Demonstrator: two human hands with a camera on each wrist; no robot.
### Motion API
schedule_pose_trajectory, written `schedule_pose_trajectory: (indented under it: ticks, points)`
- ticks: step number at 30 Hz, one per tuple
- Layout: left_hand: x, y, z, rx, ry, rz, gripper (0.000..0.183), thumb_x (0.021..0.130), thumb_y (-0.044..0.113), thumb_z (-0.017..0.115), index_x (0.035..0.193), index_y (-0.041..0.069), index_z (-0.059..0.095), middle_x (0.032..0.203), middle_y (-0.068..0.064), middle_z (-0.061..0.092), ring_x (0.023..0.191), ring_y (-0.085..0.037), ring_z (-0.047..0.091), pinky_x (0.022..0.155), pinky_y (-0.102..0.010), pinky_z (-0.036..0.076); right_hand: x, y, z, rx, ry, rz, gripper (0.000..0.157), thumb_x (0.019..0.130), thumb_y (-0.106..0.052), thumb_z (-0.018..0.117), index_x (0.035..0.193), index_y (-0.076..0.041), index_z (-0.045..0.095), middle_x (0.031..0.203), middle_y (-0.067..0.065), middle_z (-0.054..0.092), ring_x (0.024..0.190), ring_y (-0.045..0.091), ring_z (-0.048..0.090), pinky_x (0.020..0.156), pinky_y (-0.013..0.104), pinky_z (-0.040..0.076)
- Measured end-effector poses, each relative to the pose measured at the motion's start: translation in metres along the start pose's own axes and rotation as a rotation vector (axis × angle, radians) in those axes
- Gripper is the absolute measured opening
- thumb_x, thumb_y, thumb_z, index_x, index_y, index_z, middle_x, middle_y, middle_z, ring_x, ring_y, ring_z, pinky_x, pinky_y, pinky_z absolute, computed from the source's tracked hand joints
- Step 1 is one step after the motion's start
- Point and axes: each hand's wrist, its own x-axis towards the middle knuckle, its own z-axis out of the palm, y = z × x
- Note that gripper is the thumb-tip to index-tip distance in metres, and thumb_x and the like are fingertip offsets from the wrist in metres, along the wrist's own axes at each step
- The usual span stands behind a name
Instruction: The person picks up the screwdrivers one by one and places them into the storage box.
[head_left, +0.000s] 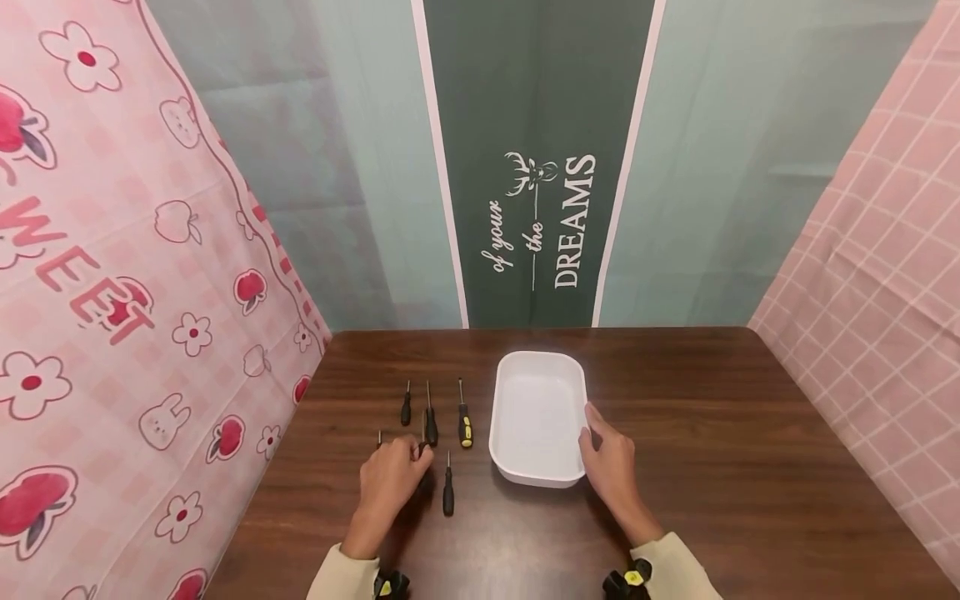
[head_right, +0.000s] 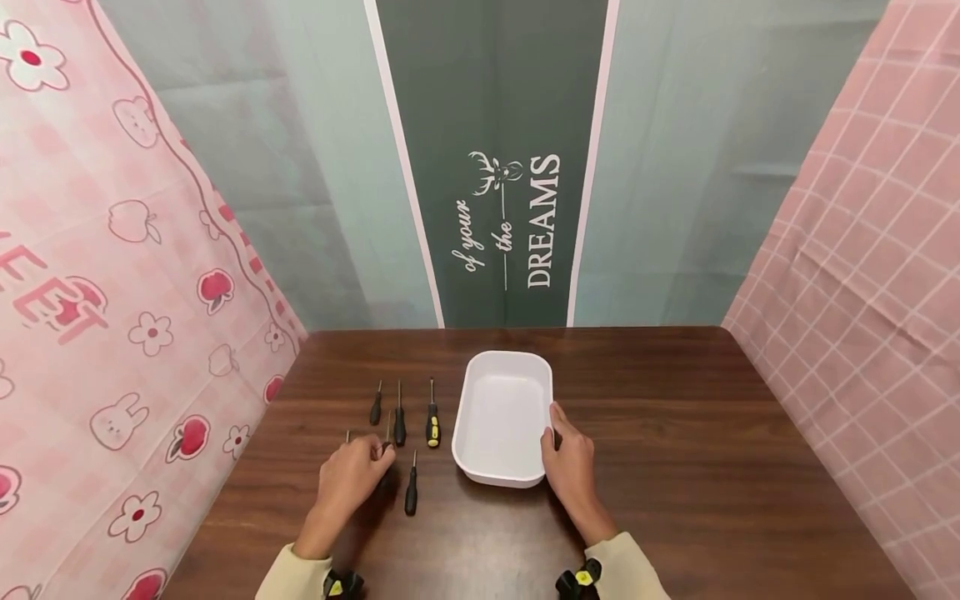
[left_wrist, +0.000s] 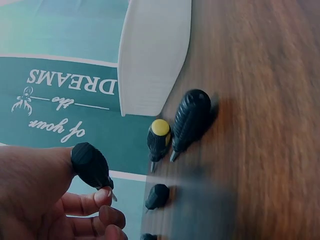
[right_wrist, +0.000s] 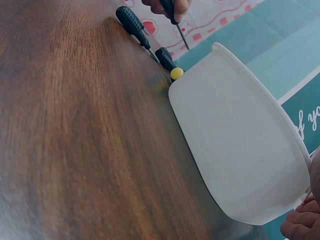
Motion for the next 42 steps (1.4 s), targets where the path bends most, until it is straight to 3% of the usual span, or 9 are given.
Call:
schedule_pose_trajectory:
  ticks: [20, 42]
  points:
    - [0.010, 0.026, 0.000, -0.029, 0.068, 0.088, 0.033, 0.090, 0.030, 0.069, 0.065, 0.020, 0.050, 0.056, 0.007, 0.045, 0.051, -0.012, 0.043, 0.047, -0.030, 0.033, 0.001, -0.001, 0.002, 0.029, -0.012, 0.045, 0.041, 0.091, 0.003, 0.065, 0.131, 0.007, 0.061, 0.132, 0.023, 0.061, 0.124, 0.035, 0.058, 0.101, 0.046, 0.043]
    - [0.019, 0.055, 0.011, -0.049, 0.041, 0.122, 0.031, 0.088, 0.032, 0.068, 0.065, 0.021, 0.051, 0.056, 0.008, 0.044, 0.051, -0.012, 0.042, 0.048, -0.031, 0.034, -0.005, 0.005, 0.006, 0.033, -0.013, 0.063, 0.040, 0.092, 0.003, 0.065, 0.132, 0.006, 0.061, 0.133, 0.022, 0.061, 0.125, 0.033, 0.058, 0.101, 0.045, 0.043]
